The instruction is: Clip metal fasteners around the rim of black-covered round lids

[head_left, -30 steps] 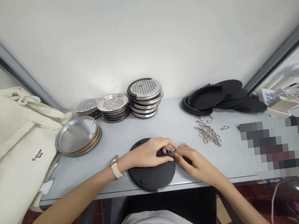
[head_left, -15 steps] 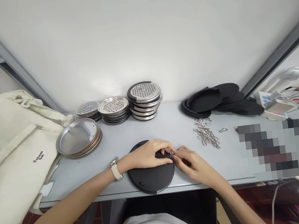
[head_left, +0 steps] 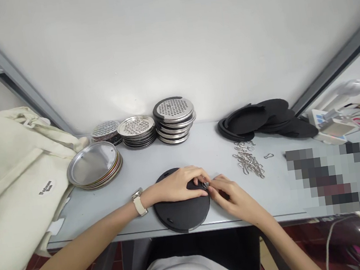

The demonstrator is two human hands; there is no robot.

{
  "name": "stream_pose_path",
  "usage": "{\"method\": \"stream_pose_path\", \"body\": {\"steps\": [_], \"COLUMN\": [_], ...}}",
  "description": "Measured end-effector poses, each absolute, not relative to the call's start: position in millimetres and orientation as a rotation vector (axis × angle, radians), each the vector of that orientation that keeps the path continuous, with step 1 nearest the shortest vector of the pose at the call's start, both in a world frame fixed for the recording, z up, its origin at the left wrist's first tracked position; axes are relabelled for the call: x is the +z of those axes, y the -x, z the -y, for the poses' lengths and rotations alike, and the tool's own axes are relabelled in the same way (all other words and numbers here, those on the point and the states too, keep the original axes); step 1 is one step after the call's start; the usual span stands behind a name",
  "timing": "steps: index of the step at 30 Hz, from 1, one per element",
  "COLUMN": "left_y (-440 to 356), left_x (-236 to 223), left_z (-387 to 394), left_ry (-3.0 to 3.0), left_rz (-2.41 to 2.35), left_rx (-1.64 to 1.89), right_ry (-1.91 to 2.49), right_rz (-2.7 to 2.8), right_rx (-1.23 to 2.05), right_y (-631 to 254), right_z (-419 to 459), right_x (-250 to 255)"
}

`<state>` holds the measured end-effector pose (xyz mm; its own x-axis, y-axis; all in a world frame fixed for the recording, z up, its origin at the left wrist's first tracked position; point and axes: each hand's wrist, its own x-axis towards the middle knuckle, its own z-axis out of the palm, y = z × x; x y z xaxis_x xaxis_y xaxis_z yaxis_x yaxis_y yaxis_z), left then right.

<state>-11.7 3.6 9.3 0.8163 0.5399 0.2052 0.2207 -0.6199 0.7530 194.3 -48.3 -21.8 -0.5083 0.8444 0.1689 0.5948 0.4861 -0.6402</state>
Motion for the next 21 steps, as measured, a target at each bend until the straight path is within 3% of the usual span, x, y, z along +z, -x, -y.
{"method": "stream_pose_path", "body": {"steps": [21], "left_y": [12.2], "left_x": [8.8], "left_z": [-3.8], "left_ry": [-2.250], "left_rz": [-0.549], "left_rx": [0.533], "right_ry": [1.160], "right_rz": [2.293], "right_rx": [0.673], "right_y": [-194.3], "right_z": [47.8], "right_x": [-22.2]}}
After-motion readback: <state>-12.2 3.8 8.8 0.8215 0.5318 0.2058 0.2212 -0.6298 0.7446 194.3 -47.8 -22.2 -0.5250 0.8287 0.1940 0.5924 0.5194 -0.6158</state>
